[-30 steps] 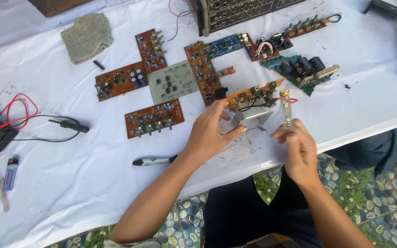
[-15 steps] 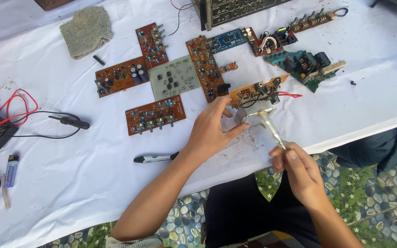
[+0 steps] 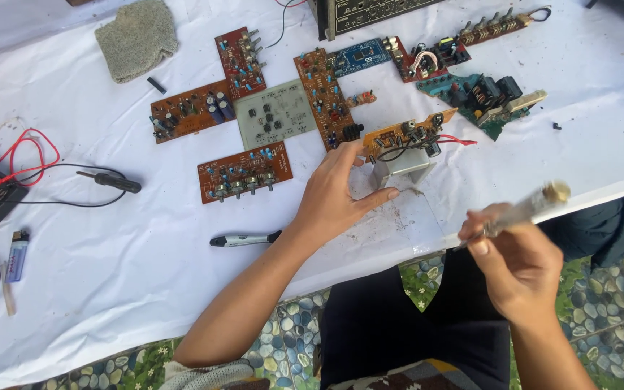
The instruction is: Assembling an electronic unit by soldering wires and components onto circuit boards on a workbench.
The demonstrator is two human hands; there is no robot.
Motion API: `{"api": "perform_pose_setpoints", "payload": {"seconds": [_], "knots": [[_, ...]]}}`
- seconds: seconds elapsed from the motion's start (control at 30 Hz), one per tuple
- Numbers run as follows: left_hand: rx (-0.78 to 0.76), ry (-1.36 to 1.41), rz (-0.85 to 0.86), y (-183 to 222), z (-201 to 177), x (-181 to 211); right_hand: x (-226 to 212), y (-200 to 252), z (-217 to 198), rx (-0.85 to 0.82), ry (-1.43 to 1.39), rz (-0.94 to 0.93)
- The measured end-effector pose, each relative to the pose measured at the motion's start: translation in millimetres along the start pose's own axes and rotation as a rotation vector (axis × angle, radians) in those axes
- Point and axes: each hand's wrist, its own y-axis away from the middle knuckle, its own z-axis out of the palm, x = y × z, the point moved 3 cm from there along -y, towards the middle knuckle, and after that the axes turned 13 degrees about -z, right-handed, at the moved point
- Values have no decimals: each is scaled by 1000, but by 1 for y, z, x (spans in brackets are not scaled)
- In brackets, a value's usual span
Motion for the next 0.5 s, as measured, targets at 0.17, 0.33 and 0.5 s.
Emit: {"api": "perform_pose_setpoints", "payload": {"seconds": [0.17,0.33,0.5], "knots": [[-2,-17,-7,2,0,1,-8,-46,13,-107,146,-24],[6,2,9,1,-2,4,-9,-45,17,-138,160,64],[38,35,53,2,-3,6,-14,-31,16,-192,174,-139]]}}
